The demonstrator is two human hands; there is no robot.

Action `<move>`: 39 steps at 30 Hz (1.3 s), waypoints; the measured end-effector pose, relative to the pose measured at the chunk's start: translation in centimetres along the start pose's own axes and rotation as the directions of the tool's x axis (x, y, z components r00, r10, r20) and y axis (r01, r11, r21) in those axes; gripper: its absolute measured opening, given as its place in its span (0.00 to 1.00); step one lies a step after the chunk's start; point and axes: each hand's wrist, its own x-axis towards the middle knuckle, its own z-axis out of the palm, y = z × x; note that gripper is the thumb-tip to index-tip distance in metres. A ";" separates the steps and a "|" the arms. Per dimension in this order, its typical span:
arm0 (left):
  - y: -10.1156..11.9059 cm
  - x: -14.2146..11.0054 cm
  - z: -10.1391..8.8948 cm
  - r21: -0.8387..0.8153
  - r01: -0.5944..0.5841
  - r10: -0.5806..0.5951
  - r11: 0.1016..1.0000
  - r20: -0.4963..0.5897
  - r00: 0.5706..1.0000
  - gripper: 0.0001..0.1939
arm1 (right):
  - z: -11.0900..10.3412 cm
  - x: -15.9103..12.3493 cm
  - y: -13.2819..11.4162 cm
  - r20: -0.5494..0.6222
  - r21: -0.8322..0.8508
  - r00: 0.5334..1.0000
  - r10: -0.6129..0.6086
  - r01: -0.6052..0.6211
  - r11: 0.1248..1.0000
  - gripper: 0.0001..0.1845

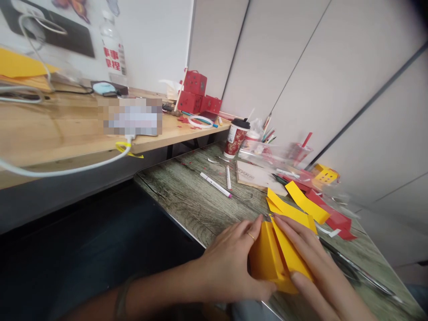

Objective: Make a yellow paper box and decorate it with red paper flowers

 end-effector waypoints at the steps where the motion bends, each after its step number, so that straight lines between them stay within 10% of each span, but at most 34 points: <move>1: 0.0 0.0 0.0 0.000 -0.002 0.002 1.000 0.001 1.000 0.48 | 0.0 0.0 0.1 -0.002 0.002 1.000 -0.001 0.001 1.000 0.31; 39: 0.2 0.2 -0.3 0.023 -0.007 0.006 1.000 0.027 1.000 0.48 | -0.4 0.5 -0.5 0.058 0.000 0.998 0.032 -0.032 0.999 0.28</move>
